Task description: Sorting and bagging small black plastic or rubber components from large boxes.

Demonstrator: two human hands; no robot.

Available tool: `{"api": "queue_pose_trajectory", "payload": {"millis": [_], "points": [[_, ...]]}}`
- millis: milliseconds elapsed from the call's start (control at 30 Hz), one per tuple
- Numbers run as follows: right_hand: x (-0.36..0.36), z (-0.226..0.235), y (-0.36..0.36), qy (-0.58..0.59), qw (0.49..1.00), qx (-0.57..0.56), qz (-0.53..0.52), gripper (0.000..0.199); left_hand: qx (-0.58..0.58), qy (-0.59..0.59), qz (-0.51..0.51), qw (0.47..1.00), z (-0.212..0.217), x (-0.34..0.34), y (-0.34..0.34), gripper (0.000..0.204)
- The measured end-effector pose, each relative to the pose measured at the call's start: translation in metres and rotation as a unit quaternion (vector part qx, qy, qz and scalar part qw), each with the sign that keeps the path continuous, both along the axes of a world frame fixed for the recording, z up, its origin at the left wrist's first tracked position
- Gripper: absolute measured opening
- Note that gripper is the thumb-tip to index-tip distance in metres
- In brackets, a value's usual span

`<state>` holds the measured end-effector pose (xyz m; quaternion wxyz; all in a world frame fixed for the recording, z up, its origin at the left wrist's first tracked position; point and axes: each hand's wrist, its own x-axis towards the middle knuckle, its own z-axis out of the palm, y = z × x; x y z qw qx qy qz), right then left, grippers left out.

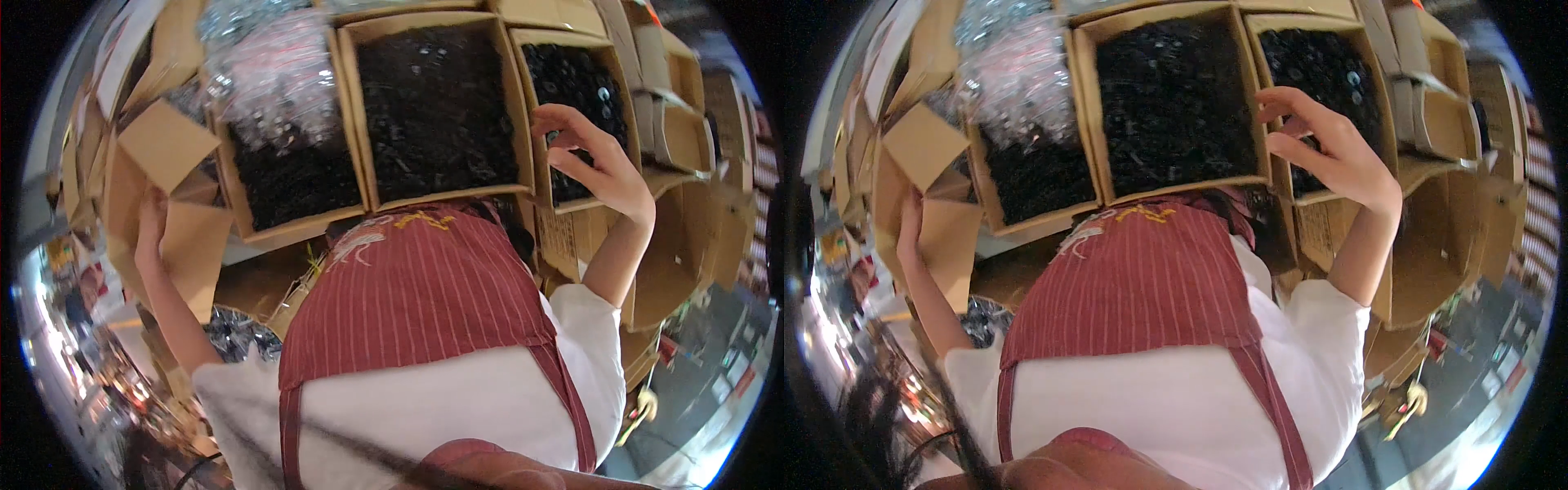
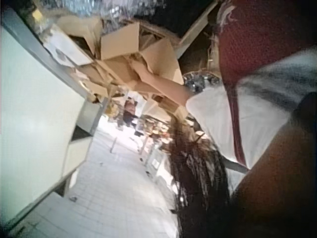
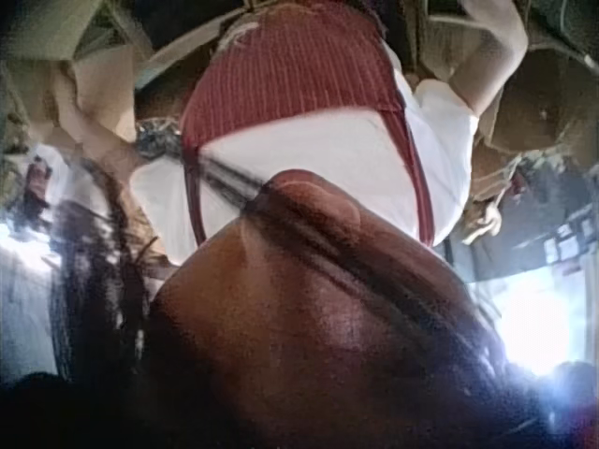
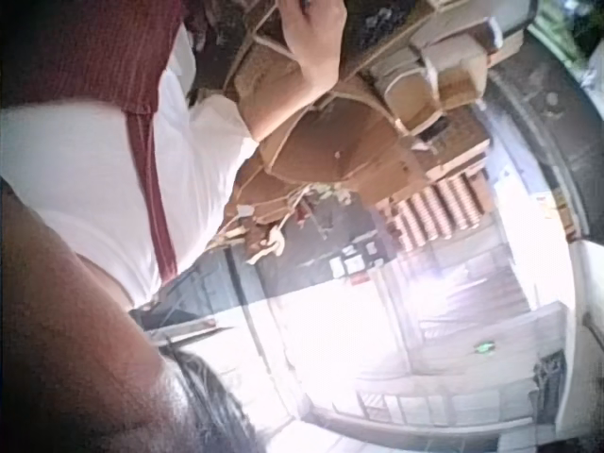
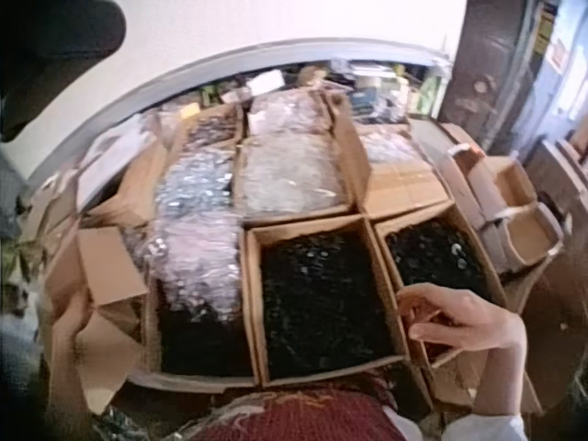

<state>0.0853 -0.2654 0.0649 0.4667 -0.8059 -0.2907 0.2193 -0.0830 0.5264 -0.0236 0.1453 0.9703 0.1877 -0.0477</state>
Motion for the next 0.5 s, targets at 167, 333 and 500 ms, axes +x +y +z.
{"api": "queue_pose_trajectory", "payload": {"millis": [167, 333, 500], "points": [[0.021, 0.002, 0.026, 0.037, 0.998, -0.051, -0.007, 0.030, -0.040, 0.056, 0.047, 0.997, 0.033, 0.036, -0.083, 0.022], [0.036, -0.005, 0.069, 0.048, 0.989, -0.042, 0.132, 0.025, 0.065, 0.083, 0.031, 0.994, 0.040, 0.021, -0.089, 0.025], [0.047, -0.051, 0.163, -0.122, 0.979, 0.027, 0.160, 0.026, 0.060, -0.055, 0.049, 0.995, 0.040, 0.022, -0.104, 0.036]]}}
